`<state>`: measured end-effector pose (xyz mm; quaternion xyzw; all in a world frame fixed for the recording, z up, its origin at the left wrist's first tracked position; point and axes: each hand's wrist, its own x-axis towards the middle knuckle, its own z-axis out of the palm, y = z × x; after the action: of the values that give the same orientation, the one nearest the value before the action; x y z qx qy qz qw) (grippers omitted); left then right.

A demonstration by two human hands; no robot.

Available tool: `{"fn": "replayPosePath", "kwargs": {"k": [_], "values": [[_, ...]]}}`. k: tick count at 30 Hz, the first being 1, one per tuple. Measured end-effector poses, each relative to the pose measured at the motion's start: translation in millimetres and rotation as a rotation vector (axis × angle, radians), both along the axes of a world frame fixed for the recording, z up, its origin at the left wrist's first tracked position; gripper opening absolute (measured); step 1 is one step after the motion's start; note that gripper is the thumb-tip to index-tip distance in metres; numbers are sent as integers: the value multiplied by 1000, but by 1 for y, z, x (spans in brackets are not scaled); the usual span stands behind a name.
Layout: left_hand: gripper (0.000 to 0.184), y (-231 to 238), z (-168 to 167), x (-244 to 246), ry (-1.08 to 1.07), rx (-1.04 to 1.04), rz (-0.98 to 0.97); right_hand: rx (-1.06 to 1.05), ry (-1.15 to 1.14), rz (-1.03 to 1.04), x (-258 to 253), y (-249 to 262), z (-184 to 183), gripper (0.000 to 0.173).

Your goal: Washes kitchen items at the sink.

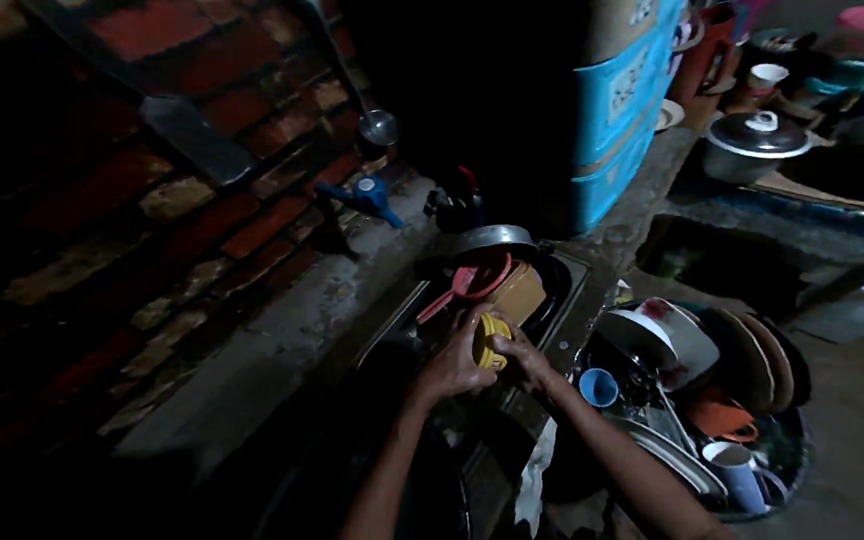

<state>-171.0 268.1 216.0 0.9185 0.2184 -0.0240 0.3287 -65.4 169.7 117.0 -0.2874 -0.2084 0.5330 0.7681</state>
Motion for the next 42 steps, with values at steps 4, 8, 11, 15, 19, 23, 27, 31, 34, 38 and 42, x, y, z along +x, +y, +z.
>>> {"fn": "replayPosePath", "kwargs": {"k": [4, 8, 11, 15, 19, 23, 27, 31, 34, 38, 42], "values": [[97, -10, -14, 23, -176, -44, -114, 54, -55, -95, 23, -22, -3, 78], [94, -20, -27, 41, -294, -82, -194, 124, -138, -137, 43, -39, -8, 73], [95, -22, -36, 52, -342, -165, -244, 92, -174, -186, 53, -48, -12, 72], [96, -21, -49, 65, -390, -255, -301, 45, -167, -236, 60, -59, -19, 72], [93, -26, -61, 77, -418, -289, -306, 6, -152, -297, 63, -70, -18, 67], [96, -32, -69, 92, -322, -375, -343, -37, -114, -338, 69, -82, -27, 69], [97, -39, -80, 104, -356, -421, -383, -62, -121, -390, 75, -96, -31, 69], [103, -46, -95, 116, -388, -457, -417, -82, -148, -421, 84, -110, -37, 67], [103, -46, -99, 126, -298, -681, -467, -83, -149, -407, 90, -123, -50, 73], [83, -62, -82, 131, -46, -718, -242, -61, -260, -459, 87, -138, -61, 77], [83, -86, -88, 133, -25, -681, -236, 5, -492, -608, 80, -155, -61, 74]]}}
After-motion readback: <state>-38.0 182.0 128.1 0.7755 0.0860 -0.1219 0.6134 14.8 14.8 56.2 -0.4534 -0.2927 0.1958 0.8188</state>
